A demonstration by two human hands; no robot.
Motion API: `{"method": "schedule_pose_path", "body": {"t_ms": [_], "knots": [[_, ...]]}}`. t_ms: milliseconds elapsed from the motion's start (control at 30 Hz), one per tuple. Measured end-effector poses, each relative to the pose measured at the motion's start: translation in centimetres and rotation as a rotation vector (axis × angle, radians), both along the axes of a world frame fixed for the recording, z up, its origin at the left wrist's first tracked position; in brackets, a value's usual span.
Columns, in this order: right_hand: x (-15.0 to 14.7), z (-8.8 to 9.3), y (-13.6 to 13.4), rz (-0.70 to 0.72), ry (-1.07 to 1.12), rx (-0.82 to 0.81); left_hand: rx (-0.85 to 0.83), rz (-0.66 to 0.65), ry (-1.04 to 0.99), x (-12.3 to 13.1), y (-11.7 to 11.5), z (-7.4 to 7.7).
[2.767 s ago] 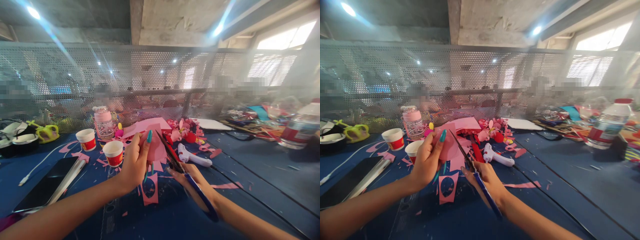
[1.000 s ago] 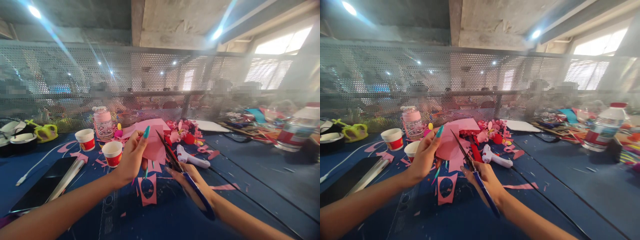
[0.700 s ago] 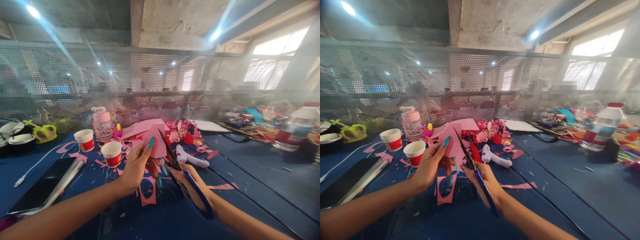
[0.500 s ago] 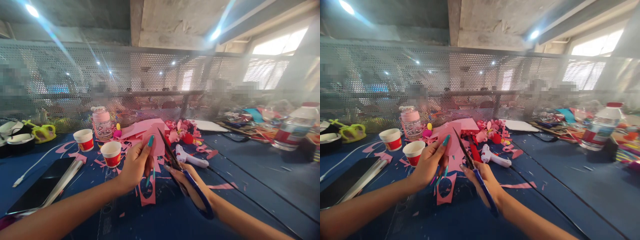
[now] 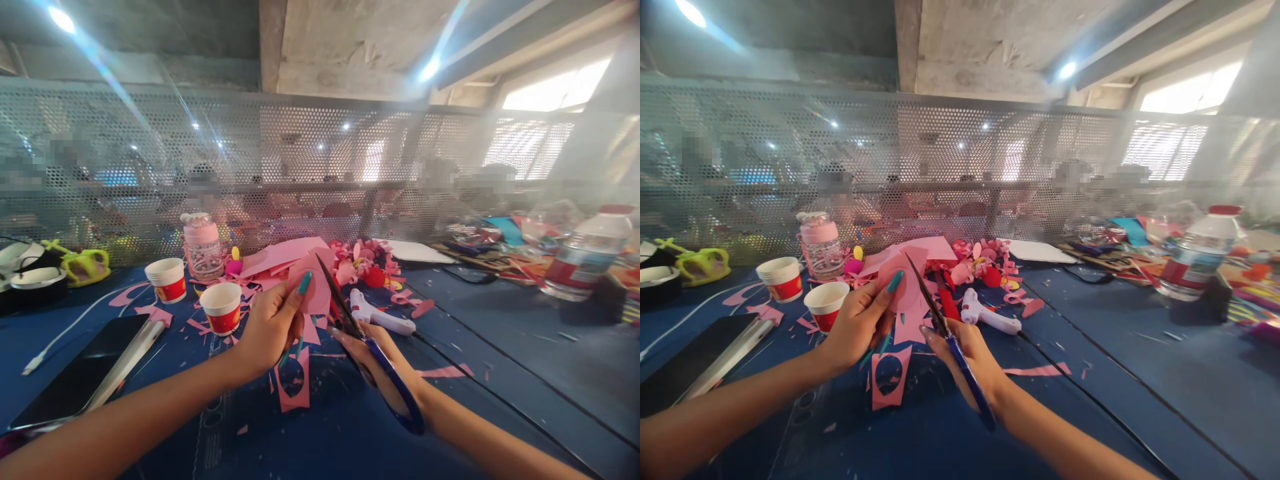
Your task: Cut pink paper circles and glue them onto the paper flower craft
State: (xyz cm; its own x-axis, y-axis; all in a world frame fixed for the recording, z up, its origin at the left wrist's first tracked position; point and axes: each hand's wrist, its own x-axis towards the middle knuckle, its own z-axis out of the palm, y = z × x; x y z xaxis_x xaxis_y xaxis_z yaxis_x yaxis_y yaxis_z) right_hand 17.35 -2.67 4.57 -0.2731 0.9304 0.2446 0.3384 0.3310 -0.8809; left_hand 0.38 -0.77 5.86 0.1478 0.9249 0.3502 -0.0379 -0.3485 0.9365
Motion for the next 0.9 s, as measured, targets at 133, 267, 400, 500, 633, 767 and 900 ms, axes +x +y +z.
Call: {"method": "schedule_pose_path", "body": {"t_ms": [133,267,400,500,633,767,900], "knots": [[0.2,-0.5,0.4,-0.009,-0.02,0.02,0.005,-0.007,0.001,0.0,0.0,0.1],[0.7,-0.9,1.0,0.041,-0.069,0.004,0.009,0.007,0.013,-0.1,0.0,0.2],[0.8,-0.7,0.9,0.044,-0.071,0.045,0.043,0.016,0.041,-0.2,0.1,0.3],[0.6,-0.2,0.7,0.008,-0.085,0.055,0.062,0.013,0.056,-0.3,0.1,0.3],[0.4,0.1,0.4,-0.001,-0.101,0.04,0.065,0.026,0.072,-0.4,0.1,0.2],[0.2,0.1,0.3,-0.038,-0.092,0.057,0.068,0.027,0.077,-0.5,0.3,0.1],[0.3,0.0,0.4,-0.05,-0.103,0.087,0.105,0.016,0.085,-0.5,0.6,0.1]]}}
